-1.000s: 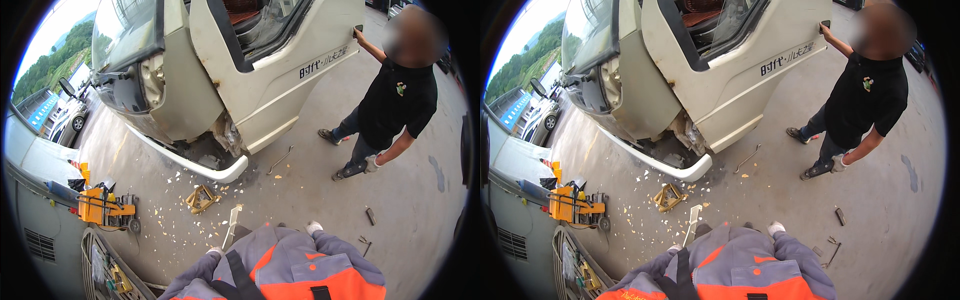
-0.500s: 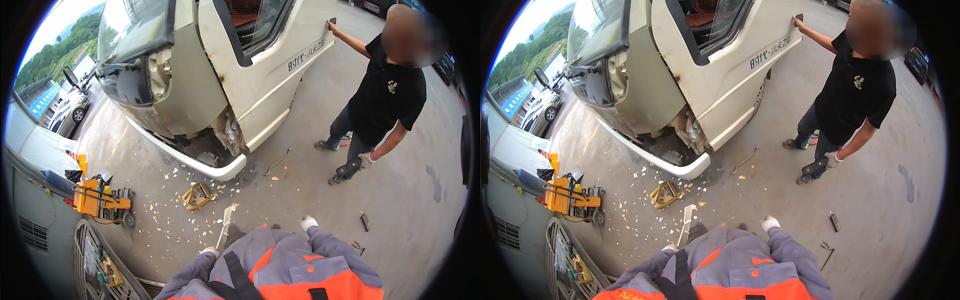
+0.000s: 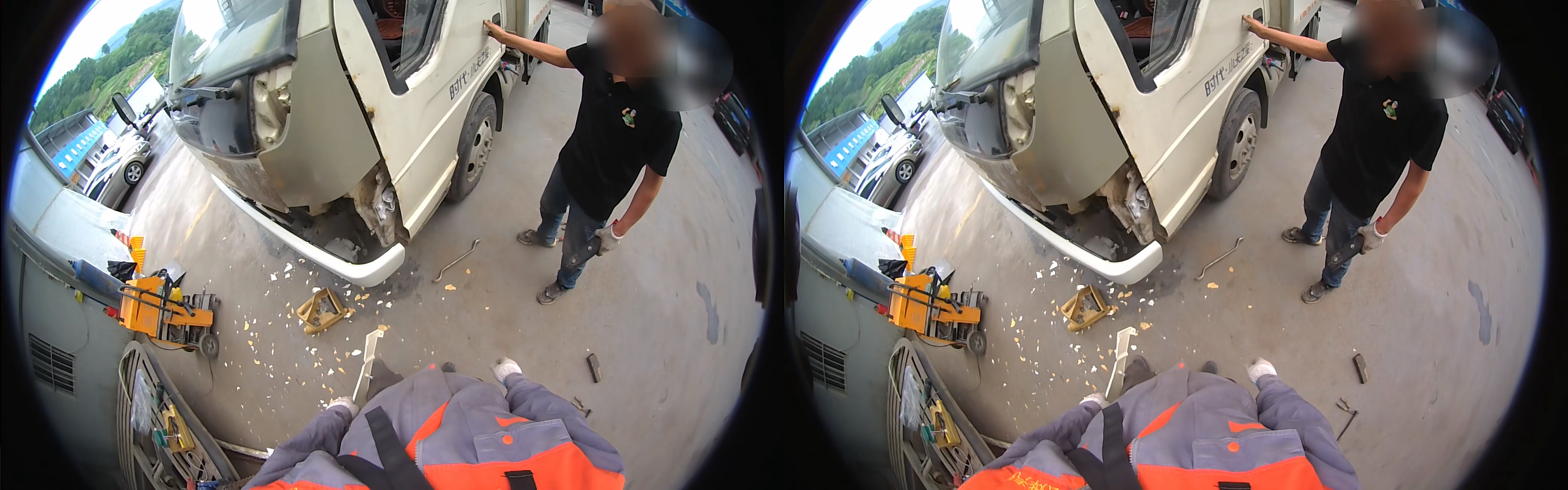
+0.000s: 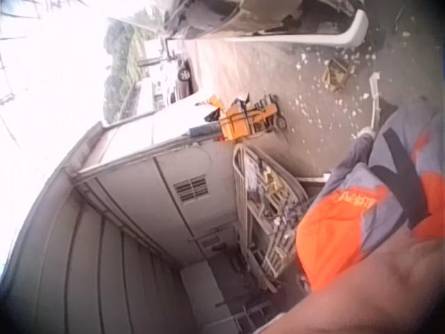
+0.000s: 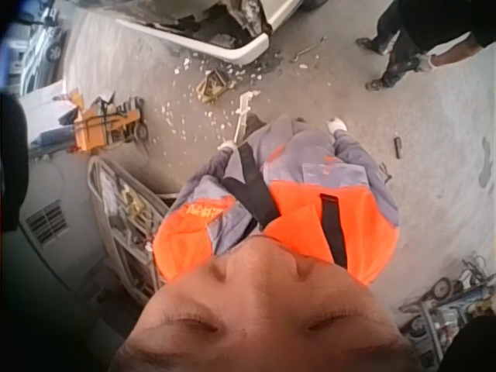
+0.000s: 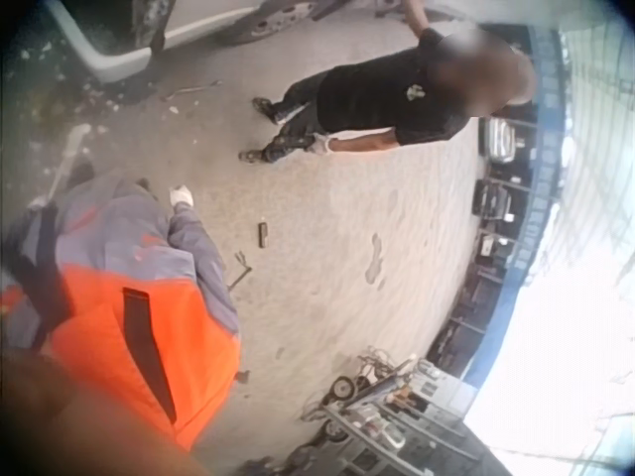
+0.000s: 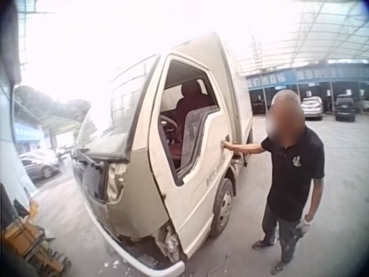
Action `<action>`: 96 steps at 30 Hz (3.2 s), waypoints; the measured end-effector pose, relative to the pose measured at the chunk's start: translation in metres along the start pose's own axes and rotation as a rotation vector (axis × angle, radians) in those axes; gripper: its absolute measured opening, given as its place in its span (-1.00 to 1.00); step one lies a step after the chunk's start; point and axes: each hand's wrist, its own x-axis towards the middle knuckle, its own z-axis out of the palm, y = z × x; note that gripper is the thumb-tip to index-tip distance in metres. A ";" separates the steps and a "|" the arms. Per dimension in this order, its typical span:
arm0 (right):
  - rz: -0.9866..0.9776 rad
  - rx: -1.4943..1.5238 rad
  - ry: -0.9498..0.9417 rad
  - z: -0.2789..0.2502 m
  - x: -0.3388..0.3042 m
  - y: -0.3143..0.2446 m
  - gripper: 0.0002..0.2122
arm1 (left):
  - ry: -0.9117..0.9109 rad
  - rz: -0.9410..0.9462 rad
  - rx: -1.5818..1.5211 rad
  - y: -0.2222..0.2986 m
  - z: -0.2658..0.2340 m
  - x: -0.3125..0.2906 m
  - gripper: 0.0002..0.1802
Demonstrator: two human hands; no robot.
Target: The person unpacks a white plastic car bumper component, removes it from its packaging, and repeatedly test-fits it against the front of a white truck. The person handles the part with gloved hands and aligns it to the vehicle's front bumper area.
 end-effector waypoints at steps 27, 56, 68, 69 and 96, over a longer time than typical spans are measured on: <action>-0.054 -0.031 -0.099 -0.004 0.003 -0.001 -0.49 | 0.073 0.068 -0.016 0.008 -0.005 -0.011 -0.47; -0.080 -0.115 -0.141 0.035 0.004 -0.019 -0.53 | 0.036 -0.035 -0.054 -0.051 -0.017 -0.021 -0.44; -0.141 -0.213 -0.049 0.087 -0.030 -0.268 -0.40 | -0.003 0.002 -0.155 -0.244 0.010 0.082 -0.42; -0.179 -0.230 -0.049 0.096 -0.037 -0.296 -0.41 | -0.009 0.043 -0.149 -0.261 -0.006 0.080 -0.44; -0.808 0.029 -0.223 0.243 -0.256 -0.758 -0.35 | 0.893 0.254 -0.355 -0.397 -0.192 -0.015 -0.40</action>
